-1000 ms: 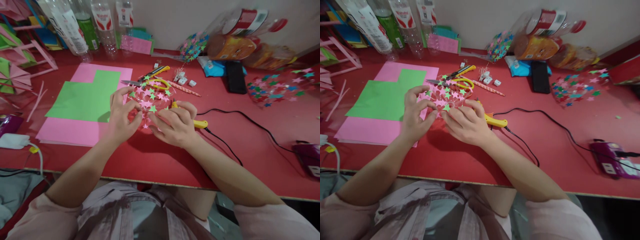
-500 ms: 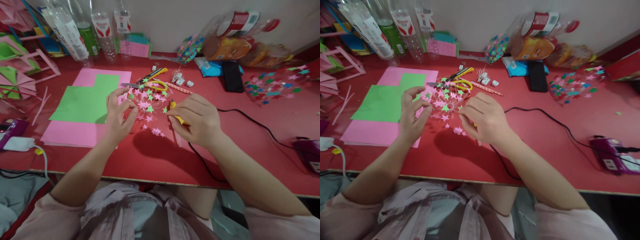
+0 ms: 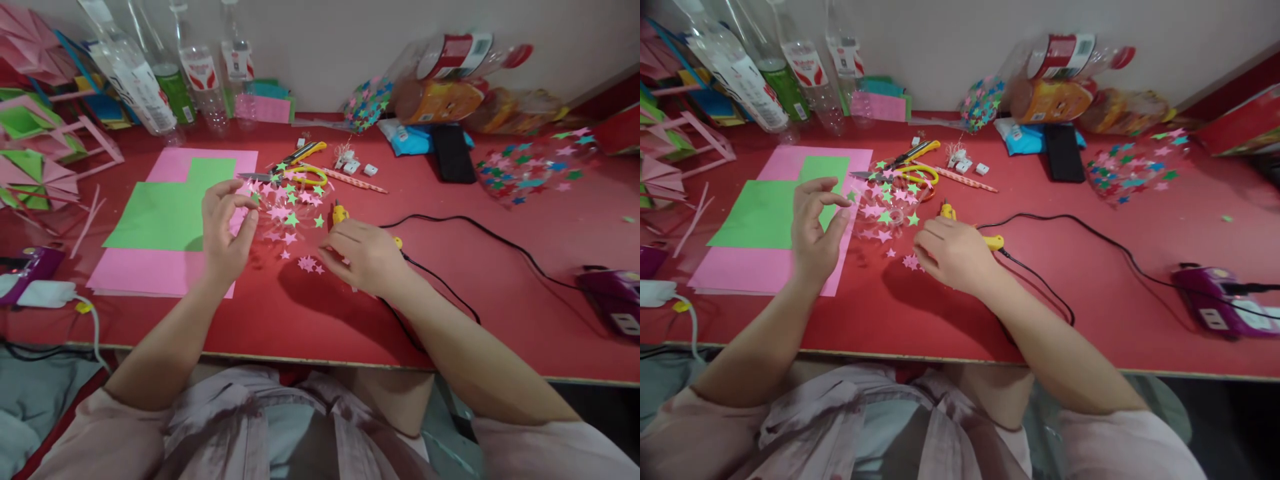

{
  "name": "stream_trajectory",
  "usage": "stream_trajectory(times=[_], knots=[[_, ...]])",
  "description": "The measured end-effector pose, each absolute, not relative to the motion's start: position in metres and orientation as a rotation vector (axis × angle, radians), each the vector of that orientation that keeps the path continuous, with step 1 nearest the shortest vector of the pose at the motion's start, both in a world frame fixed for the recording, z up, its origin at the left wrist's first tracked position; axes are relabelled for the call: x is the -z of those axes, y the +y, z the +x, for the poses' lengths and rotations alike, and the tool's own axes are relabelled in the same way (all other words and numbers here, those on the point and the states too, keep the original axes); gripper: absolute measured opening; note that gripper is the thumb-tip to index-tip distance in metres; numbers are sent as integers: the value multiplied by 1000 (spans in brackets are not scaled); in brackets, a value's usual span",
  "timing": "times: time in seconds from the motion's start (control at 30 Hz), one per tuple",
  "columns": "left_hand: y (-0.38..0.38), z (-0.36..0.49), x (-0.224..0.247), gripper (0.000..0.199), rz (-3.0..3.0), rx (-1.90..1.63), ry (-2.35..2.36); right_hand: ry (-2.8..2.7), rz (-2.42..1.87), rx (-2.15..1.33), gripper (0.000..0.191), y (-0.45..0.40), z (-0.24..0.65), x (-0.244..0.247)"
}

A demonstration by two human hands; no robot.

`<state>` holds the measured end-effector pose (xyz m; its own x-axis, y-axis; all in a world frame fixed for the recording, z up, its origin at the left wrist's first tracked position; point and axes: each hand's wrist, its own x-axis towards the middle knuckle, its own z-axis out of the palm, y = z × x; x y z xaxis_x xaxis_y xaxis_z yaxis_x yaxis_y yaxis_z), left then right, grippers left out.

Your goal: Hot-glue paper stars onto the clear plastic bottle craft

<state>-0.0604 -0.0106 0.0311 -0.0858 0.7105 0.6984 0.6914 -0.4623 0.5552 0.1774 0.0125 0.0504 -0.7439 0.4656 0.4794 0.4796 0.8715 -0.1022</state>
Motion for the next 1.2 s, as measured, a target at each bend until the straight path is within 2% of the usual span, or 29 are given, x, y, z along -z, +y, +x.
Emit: stream_trajectory(times=[0.1,0.23,0.4,0.47,0.53,0.7,0.83,0.97,1.2], knots=[[-13,-57,-32,10,2175,-1601,1574,-2556,-679,72,20,9,178,-43],[-16,-53,-34,12,2230,-1551,1590,-2375,-632,160,14,5,173,-47],[-15,-54,-31,13,2218,-1589,1613,-2361,-613,100,48,5,158,-54],[-14,-55,-29,12,2211,-1597,1612,-2404,-610,69,53,6,152,-55],[-13,-54,-29,11,2190,-1601,1619,-2396,-621,66,49,8,147,-57],[-7,-49,-28,9,2118,-1628,1659,-2262,-835,131,20,20,132,-74],[-3,-46,-26,17,2116,-1617,1687,-2296,-909,123,20,38,121,-84],[-2,-46,-22,8,2101,-1602,1673,-2359,-883,84,18,46,120,-84],[-4,-44,-23,5,2073,-1606,1659,-2396,-855,38,14,40,119,-81]])
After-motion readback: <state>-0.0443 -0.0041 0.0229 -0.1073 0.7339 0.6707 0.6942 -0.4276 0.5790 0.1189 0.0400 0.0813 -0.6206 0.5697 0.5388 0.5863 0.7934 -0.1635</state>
